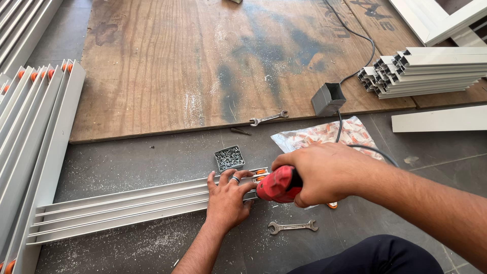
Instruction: The person assembles aluminum window frame components by inserting orange plastic spacers and securing them with screws using a red power drill. They handle multiple frame sections, aligning them and fastening the spacers before stacking the completed units.
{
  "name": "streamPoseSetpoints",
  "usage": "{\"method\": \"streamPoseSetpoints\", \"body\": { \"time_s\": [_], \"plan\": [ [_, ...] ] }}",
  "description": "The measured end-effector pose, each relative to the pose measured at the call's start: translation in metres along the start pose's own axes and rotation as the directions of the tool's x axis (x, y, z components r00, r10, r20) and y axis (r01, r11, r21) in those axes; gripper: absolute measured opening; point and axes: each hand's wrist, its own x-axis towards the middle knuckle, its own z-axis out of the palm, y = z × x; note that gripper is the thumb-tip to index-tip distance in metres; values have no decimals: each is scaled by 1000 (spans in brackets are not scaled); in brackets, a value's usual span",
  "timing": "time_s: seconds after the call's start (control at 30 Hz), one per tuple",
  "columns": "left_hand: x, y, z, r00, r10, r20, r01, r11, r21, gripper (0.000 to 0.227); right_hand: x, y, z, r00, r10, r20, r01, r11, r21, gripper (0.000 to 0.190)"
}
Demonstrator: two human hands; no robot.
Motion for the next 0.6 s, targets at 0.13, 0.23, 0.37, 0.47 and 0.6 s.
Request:
{"method": "streamPoseSetpoints", "body": {
  "time_s": [0.13,0.23,0.37,0.47,0.6],
  "plan": [
    [1,1,0,1000,-3,-10,2,1000,-14,48,2,-5,-2,997,-71,-12,70,994,-82,75],
    [2,-1,0,1000,1,-16,-1,1000,3,53,1,-5,-5,986,-169,2,165,962,-219,74],
    [0,-2,0,997,-8,-77,2,997,-76,53,6,3,1,990,-143,-12,141,984,-111,77],
    [-3,0,-3,994,-8,-108,-3,995,-97,61,12,46,10,970,-216,-108,231,960,160,82],
    [2,-10,-5,986,-128,-109,85,937,-338,61,20,122,51,974,-98,-205,223,577,786,81]
  ]
}}
